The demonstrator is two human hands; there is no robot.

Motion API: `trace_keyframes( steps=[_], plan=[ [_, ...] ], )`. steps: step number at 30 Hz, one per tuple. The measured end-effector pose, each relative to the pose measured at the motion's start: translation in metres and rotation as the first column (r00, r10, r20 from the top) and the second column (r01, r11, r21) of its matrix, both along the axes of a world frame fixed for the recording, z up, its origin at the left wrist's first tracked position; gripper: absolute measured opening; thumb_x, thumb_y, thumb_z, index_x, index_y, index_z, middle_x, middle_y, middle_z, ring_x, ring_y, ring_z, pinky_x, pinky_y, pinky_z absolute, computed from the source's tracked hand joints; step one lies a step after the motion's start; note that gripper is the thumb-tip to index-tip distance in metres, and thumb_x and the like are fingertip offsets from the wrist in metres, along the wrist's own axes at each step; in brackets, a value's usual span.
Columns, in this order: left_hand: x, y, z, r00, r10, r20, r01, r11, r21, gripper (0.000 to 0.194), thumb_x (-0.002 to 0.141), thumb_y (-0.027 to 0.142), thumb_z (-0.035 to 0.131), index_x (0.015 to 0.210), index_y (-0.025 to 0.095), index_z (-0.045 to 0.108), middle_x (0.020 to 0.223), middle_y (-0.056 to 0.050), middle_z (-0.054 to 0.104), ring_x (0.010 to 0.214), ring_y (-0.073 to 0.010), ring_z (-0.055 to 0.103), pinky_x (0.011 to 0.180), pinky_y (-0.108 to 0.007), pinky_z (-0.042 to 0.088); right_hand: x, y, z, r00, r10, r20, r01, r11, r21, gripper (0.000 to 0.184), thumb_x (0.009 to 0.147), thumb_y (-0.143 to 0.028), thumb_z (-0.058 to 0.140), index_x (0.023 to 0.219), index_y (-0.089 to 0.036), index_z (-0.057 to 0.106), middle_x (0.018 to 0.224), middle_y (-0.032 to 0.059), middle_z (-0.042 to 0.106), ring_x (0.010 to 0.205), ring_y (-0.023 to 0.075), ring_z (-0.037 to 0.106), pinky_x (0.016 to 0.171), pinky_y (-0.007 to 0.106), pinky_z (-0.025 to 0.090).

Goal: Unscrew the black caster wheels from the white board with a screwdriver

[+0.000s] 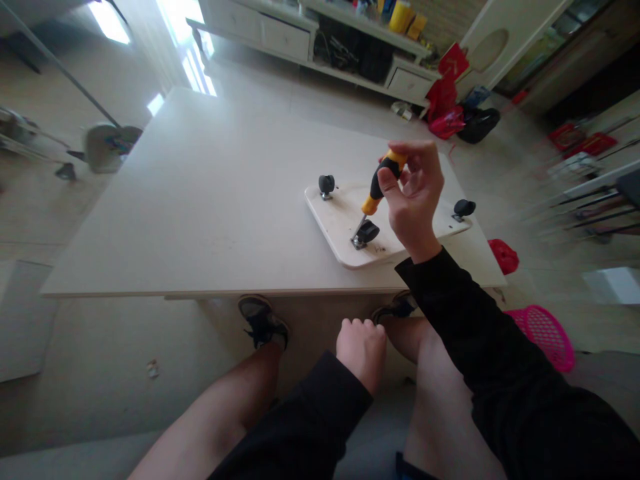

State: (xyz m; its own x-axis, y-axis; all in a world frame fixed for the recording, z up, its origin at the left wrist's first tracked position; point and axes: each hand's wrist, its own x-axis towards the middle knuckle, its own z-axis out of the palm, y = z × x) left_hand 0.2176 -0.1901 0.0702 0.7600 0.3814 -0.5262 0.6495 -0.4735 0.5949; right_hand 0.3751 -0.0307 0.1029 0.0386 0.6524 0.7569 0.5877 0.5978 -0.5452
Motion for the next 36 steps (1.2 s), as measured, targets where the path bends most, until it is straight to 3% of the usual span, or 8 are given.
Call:
trace_keyframes(
  steps=[5, 11, 15, 20, 23, 26, 30, 36],
  plan=[
    [0.0, 0.001, 0.0, 1.0, 0.004, -0.004, -0.004, 1.0, -0.002, 0.037, 0.108, 0.014, 0.043, 0.13, 0.011, 0.073, 0.129, -0.016, 0.075, 0.124, -0.0333, 0.072, 0.106, -0.047, 0.054, -0.001, 0.001, -0.003, 0.995, -0.091, 0.033, 0.09, 0.996, 0.011, 0.039, 0.095, -0.059, 0.073, 0.118, -0.029, 0.064, 0.112, 0.0013, 0.069, 0.101, 0.0182, 0.07, 0.087, 0.036, 0.059],
    [0.0, 0.003, 0.004, 1.0, -0.003, -0.011, 0.003, 1.0, -0.009, 0.038, 0.108, 0.013, 0.042, 0.13, 0.01, 0.073, 0.13, -0.017, 0.075, 0.124, -0.0335, 0.071, 0.106, -0.047, 0.054, -0.006, -0.005, 0.0, 0.991, 0.122, -0.051, -0.123, 0.992, -0.011, 0.025, 0.108, -0.044, 0.054, 0.128, -0.034, 0.066, 0.127, 0.0028, 0.073, 0.124, 0.0204, 0.072, 0.097, 0.038, 0.059],
    [0.0, 0.002, 0.004, 1.0, 0.0, -0.012, 0.0, 1.0, -0.01, 0.037, 0.108, 0.013, 0.043, 0.13, 0.01, 0.073, 0.129, -0.017, 0.075, 0.125, -0.0338, 0.071, 0.107, -0.047, 0.054, -0.007, -0.007, 0.003, 0.999, 0.026, 0.023, -0.025, 0.998, -0.059, 0.026, 0.106, -0.048, 0.057, 0.127, -0.034, 0.065, 0.123, 0.0037, 0.072, 0.113, 0.0196, 0.073, 0.089, 0.036, 0.06],
    [0.001, 0.001, 0.002, 1.0, 0.005, -0.002, -0.005, 1.0, -0.005, 0.036, 0.107, 0.013, 0.045, 0.129, 0.01, 0.074, 0.128, -0.018, 0.076, 0.124, -0.0334, 0.072, 0.106, -0.047, 0.054, -0.003, -0.002, 0.0, 0.998, -0.056, -0.003, 0.056, 0.998, 0.029, 0.029, 0.095, -0.047, 0.076, 0.117, -0.031, 0.065, 0.113, 0.0016, 0.068, 0.1, 0.0175, 0.067, 0.083, 0.034, 0.057],
    [0.0, 0.001, 0.001, 1.0, 0.007, 0.005, -0.007, 1.0, -0.003, 0.036, 0.107, 0.014, 0.045, 0.128, 0.011, 0.074, 0.128, -0.018, 0.076, 0.123, -0.0334, 0.072, 0.106, -0.048, 0.055, -0.001, 0.001, -0.004, 0.996, -0.089, 0.001, 0.089, 0.994, 0.064, 0.034, 0.095, -0.052, 0.075, 0.118, -0.031, 0.064, 0.111, 0.0011, 0.066, 0.099, 0.018, 0.066, 0.086, 0.036, 0.058],
    [-0.001, 0.0, 0.002, 1.0, 0.005, 0.001, -0.005, 1.0, 0.002, 0.037, 0.108, 0.013, 0.044, 0.129, 0.01, 0.073, 0.129, -0.017, 0.076, 0.124, -0.0334, 0.072, 0.107, -0.048, 0.054, -0.002, -0.001, -0.007, 0.999, -0.053, 0.004, 0.053, 0.996, 0.066, 0.033, 0.1, -0.055, 0.065, 0.124, -0.033, 0.064, 0.117, 0.0022, 0.068, 0.108, 0.0208, 0.069, 0.09, 0.039, 0.059],
    [-0.001, 0.0, 0.002, 1.0, 0.006, 0.002, -0.006, 1.0, 0.002, 0.038, 0.108, 0.012, 0.042, 0.128, 0.01, 0.074, 0.128, -0.018, 0.076, 0.124, -0.0334, 0.072, 0.107, -0.048, 0.055, -0.004, -0.006, -0.005, 0.999, -0.021, 0.03, 0.022, 0.998, -0.051, 0.036, 0.105, -0.055, 0.05, 0.133, -0.035, 0.059, 0.131, 0.0045, 0.069, 0.127, 0.0239, 0.07, 0.093, 0.041, 0.061],
    [-0.001, 0.002, 0.003, 1.0, -0.002, -0.014, 0.002, 1.0, -0.003, 0.038, 0.108, 0.012, 0.042, 0.13, 0.011, 0.073, 0.13, -0.017, 0.075, 0.125, -0.0329, 0.072, 0.107, -0.047, 0.055, -0.001, 0.0, -0.003, 0.998, -0.058, -0.021, 0.058, 0.998, 0.03, 0.034, 0.093, -0.046, 0.075, 0.121, -0.034, 0.062, 0.115, 0.0013, 0.068, 0.104, 0.0177, 0.07, 0.078, 0.032, 0.058]
  ],
)
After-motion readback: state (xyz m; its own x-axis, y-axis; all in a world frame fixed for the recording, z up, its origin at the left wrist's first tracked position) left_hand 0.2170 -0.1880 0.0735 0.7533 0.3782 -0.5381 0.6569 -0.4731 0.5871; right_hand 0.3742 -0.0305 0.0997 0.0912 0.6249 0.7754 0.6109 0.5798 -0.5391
